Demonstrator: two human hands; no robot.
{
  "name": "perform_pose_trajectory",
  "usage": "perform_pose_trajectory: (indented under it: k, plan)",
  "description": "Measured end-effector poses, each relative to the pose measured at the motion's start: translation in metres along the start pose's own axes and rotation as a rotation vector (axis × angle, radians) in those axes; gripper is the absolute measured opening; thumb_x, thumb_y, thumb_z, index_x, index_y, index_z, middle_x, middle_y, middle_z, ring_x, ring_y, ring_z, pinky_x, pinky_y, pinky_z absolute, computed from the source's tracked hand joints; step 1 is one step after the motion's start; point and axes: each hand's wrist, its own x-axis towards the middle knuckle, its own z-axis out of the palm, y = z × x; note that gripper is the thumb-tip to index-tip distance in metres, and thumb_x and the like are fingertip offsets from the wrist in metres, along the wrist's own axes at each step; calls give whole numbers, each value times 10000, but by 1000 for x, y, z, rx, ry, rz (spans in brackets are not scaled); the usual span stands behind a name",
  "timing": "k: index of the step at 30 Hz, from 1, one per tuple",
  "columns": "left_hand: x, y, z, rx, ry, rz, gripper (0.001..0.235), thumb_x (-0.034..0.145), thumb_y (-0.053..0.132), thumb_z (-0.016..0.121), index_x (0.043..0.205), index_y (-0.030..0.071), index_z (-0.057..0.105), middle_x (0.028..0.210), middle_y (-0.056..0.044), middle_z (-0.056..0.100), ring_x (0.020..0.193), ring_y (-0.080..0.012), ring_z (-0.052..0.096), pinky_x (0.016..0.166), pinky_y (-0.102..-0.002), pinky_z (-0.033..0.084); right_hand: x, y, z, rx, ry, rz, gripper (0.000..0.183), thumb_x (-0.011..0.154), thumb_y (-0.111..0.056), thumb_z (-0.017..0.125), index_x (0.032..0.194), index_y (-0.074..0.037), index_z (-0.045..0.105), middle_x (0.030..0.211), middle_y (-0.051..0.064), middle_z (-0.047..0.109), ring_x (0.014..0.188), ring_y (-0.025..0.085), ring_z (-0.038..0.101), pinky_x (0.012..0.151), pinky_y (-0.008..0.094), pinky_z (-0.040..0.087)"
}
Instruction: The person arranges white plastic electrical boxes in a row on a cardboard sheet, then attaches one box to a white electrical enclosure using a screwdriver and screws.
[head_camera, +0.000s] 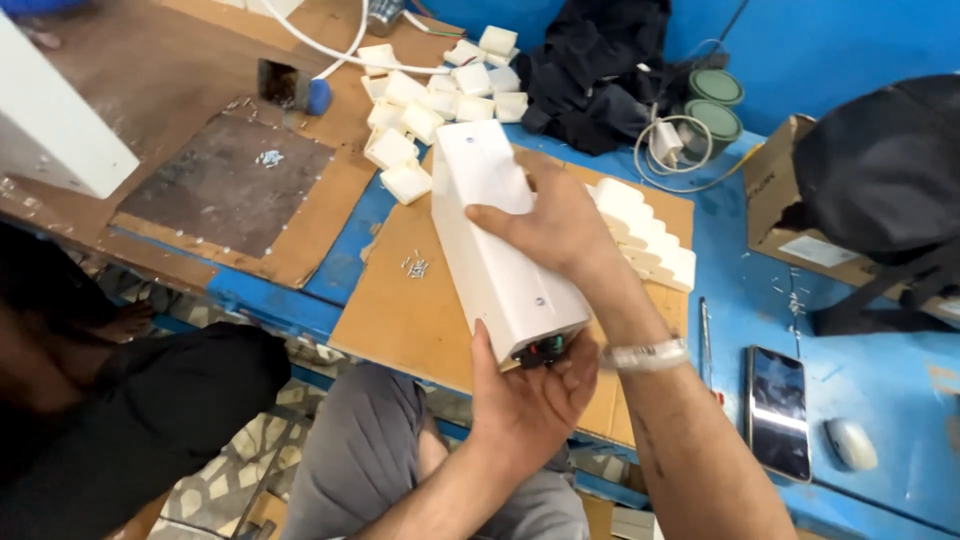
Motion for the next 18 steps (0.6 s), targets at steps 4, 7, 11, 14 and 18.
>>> perform_pose_trajectory:
  k: [4,7,11,14,18]
  plan:
    - [-28,11,-4,237,33,-100,969,844,810,373,1275,-30,590,1152,-170,734,1015,-276,704,859,-395,576,-49,28,-35,512,85,104,616,849,-329,785,1334,11,617,1237,143,724,1044,229,744,835,337,596]
    - [-52,34,-39,335,20,-166,969,859,787,371,1318,-36,601,1164,-160,740,1000,-274,697,850,-402,573,-111,61,-29,875,291,290,454,939,-251,694,1322,-15,632,1197,91,746,993,187,746,797,305,589]
    - [-79,58,-70,423,86,-197,889,876,754,380,1236,-18,632,1077,-161,748,944,-283,732,833,-417,583,-183,114,26,1114,467,456,335,963,-194,695,1231,5,665,1067,80,737,922,181,735,785,324,608]
    - [-79,68,-59,640,107,-58,718,968,614,390,1187,-20,647,1039,-163,768,895,-280,743,810,-432,592,-195,101,36,1045,466,526,310,940,-183,689,1206,-24,688,1056,64,756,905,163,741,774,299,594]
    - [-81,69,17,876,17,297,532,1051,438,407,1175,-19,650,1025,-125,746,922,-264,724,843,-433,593,-185,91,38,954,405,475,318,941,-192,705,1205,-15,693,1039,80,746,904,158,739,767,293,597]
